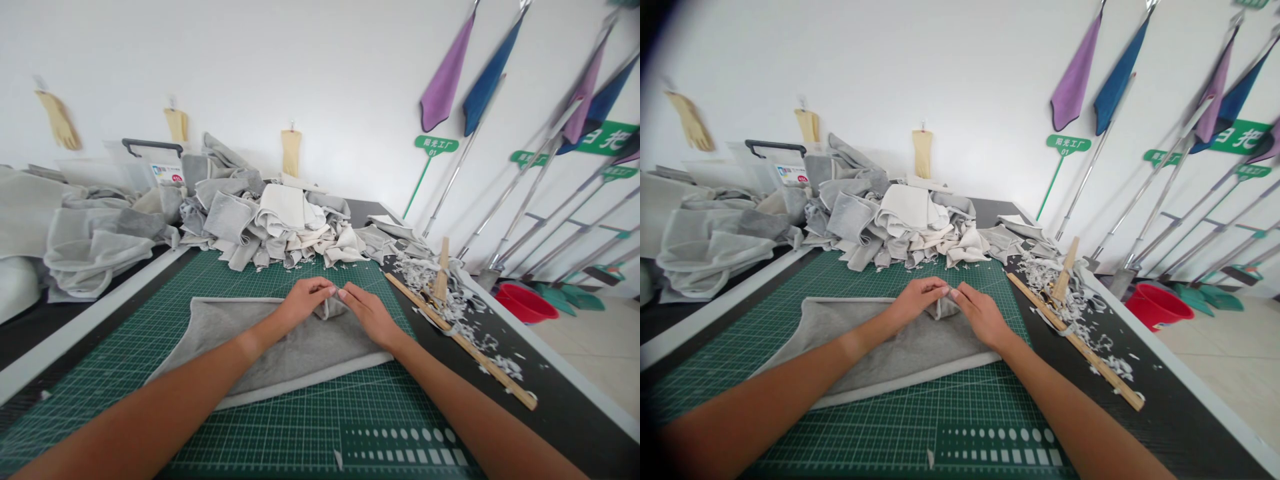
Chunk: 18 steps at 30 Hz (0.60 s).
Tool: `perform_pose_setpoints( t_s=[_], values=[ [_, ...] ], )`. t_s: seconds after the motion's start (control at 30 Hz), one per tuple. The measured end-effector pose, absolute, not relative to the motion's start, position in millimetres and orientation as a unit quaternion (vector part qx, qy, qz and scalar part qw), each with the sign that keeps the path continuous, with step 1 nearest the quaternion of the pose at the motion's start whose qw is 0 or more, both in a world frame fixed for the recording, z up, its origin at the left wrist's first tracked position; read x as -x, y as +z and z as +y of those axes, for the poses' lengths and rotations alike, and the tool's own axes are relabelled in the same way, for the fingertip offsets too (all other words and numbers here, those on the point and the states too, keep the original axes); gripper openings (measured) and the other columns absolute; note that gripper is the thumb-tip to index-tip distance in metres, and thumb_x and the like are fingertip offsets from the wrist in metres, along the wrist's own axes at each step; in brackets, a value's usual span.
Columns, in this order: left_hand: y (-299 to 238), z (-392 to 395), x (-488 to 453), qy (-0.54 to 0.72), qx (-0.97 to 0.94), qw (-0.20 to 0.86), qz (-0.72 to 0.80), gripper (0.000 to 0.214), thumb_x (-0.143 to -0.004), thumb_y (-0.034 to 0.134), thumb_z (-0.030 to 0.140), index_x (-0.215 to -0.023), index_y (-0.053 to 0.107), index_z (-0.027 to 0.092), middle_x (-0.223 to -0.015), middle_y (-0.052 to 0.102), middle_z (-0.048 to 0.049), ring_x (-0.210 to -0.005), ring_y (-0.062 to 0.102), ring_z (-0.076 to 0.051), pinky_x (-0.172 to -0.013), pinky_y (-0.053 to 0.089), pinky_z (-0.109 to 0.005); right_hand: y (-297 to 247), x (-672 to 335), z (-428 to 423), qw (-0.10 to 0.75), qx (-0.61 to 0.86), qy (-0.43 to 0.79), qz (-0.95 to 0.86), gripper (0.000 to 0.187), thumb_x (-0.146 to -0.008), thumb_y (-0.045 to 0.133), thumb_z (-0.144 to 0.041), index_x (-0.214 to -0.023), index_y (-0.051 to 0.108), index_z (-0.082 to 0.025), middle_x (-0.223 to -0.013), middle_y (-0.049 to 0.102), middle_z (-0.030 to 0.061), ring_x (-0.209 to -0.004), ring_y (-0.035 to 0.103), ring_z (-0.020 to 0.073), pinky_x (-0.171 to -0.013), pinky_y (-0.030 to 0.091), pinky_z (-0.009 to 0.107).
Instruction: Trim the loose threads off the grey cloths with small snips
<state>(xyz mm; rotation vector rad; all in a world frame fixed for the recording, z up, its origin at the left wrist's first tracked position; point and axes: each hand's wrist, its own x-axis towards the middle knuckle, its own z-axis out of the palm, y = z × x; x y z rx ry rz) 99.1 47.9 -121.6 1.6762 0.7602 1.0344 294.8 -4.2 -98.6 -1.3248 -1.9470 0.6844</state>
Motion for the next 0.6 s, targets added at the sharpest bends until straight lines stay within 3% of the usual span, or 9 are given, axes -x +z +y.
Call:
perform_pose_setpoints(
  t_s=[0.23,0.43,0.6],
  values=[
    [-117.1,44.1,-99.0,0.422,-0.710,0.469,0.314,0.027,-0.090,0.062,0.039,-0.092,0.073,0.014,-0.087,0.071,-0.0034,-0.081,0.062,-0.016,-0.074,0.046,-0.025,-97.3,-295.2,0.7,0.395,0.513,0.307,-0.697,0.043,-0.100,0.043,-0.056,-0.077,0.046,-0.021,-0.073,0.045,-0.0035,-0.073,0.045,0.0144,-0.068,0.036,0.025],
    [-124.5,44.3,-100.9,0.415,-0.727,0.447,0.315,0.025,-0.091,0.060,0.038,-0.093,0.070,0.015,-0.080,0.067,-0.0022,-0.070,0.058,-0.014,-0.063,0.042,-0.023,-97.6,-294.9,4.2,0.375,0.498,0.295,-0.724,0.036,-0.093,0.058,-0.056,-0.095,0.063,-0.021,-0.092,0.064,-0.0005,-0.087,0.057,0.0179,-0.079,0.042,0.026],
    [-128.3,41.0,-101.5,0.412,-0.727,0.426,0.347,0.021,-0.091,0.061,0.038,-0.099,0.062,0.018,-0.068,0.060,0.0023,-0.060,0.054,-0.012,-0.057,0.039,-0.022,-102.0,-300.4,11.0,0.346,0.498,0.269,-0.749,0.034,-0.095,0.054,-0.051,-0.088,0.067,-0.021,-0.081,0.062,-0.0010,-0.079,0.055,0.0172,-0.073,0.041,0.026]
  ],
)
